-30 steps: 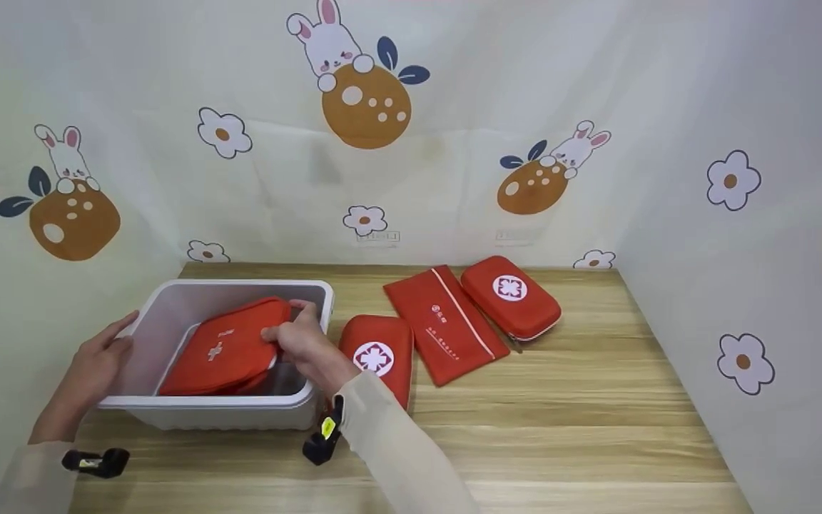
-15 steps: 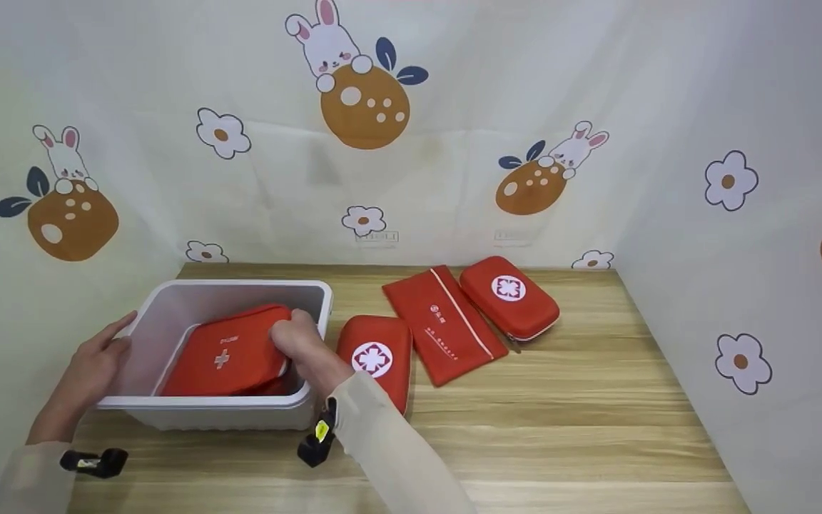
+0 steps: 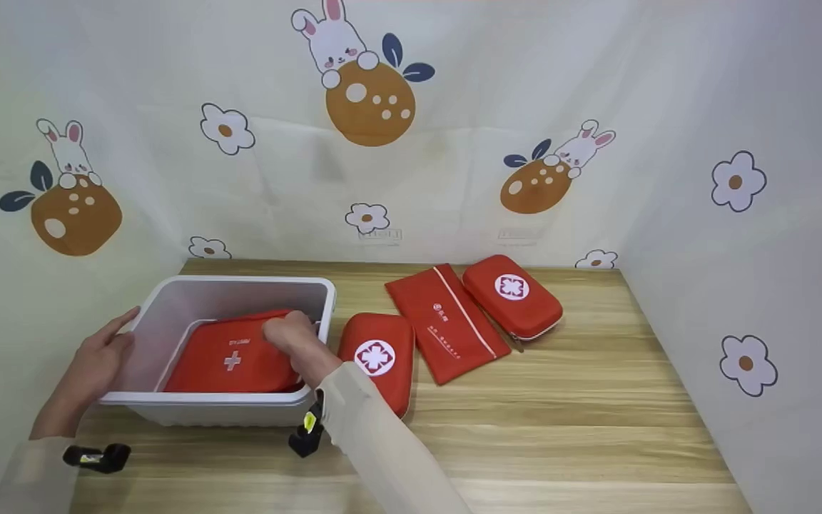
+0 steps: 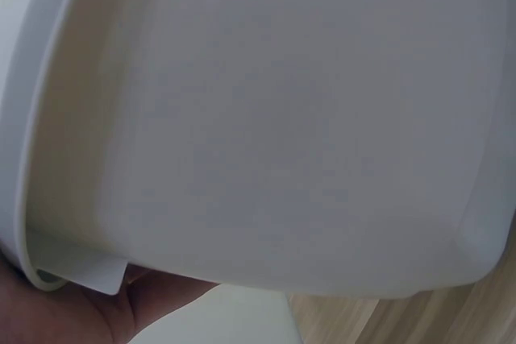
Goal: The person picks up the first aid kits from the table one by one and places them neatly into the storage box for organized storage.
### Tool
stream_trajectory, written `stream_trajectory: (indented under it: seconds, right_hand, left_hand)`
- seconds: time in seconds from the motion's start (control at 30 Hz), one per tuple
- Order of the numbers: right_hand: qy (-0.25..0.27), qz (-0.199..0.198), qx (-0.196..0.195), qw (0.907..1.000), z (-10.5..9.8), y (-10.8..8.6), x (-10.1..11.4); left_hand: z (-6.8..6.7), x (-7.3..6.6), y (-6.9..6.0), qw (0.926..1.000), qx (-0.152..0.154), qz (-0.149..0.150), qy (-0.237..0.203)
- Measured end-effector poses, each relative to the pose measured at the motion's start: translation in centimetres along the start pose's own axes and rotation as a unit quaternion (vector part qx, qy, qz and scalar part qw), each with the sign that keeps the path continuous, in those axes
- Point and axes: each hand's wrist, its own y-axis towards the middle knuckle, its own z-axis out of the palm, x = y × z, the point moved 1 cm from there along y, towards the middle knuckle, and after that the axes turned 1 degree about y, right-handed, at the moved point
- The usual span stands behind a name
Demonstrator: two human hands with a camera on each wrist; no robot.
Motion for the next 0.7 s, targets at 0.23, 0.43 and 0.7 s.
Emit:
stream_trajectory:
  seconds: [0.23,0.43,0.7]
  right_hand:
    - [0.004,0.036,-0.001,0.9993,0.0,-0.2,0.2]
    - [0.007,-0.009,0.006,0.9999,-1.2,-0.2,0.9]
    - [0.075,-0.066,0.054,0.9935,-3.8,0.1,1.7]
  left_hand:
    - [-0.1,0.0,-0.1,1.0,0.0,0.006,-0.001]
    - [0.1,0.0,-0.1,1.0,-0.002,0.007,-0.002]
    - [0.0,0.1,0.0,1.0,-0.003,0.0,-0.009]
